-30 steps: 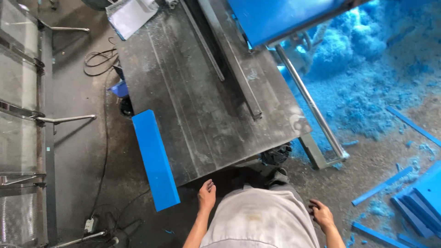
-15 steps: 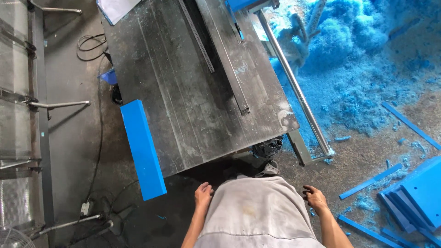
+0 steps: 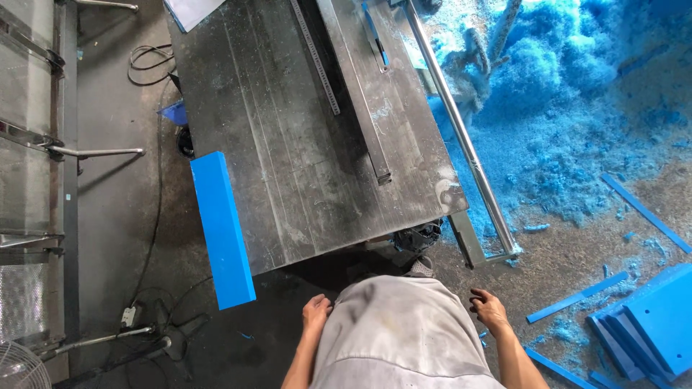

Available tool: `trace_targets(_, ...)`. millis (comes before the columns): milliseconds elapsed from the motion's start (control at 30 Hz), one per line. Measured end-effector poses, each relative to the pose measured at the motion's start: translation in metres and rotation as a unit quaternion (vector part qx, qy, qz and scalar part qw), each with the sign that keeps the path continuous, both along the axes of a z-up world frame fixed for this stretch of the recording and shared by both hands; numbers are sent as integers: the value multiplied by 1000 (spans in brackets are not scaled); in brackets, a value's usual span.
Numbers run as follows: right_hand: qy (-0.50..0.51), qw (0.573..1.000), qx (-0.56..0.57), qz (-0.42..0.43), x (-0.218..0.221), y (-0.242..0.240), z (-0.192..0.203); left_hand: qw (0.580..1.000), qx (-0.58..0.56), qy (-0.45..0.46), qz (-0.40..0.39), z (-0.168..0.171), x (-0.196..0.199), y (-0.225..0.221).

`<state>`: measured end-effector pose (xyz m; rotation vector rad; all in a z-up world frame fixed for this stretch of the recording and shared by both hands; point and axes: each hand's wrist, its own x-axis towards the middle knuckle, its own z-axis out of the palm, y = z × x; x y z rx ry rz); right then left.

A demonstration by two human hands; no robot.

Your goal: Cutting blue plastic sheets into smaller blocks using a industrial table saw and stacking them on a palette.

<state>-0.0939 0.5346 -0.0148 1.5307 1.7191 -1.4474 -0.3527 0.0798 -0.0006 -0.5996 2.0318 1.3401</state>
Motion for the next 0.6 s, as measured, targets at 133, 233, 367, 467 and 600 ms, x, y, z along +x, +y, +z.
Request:
trace_targets(133, 8, 1000, -16, -16, 18, -1, -28, 997, -46, -62, 0, 42, -10, 18)
trace_targets(233, 0, 998, -28, -49, 17, -3, -21, 998, -45, -52, -9, 29, -14, 14)
trace_targets(367, 4, 999, -9, -43, 19, -5, -12, 996, -58, -66, -21, 23, -14, 10)
trace_targets(467, 5, 997, -17, -73, 20, -4, -10, 999, -21, -28, -12, 8, -15, 5)
trace_targets(600, 29, 998, -11, -63, 45, 0, -54, 996, -58, -56, -30, 2, -14, 1)
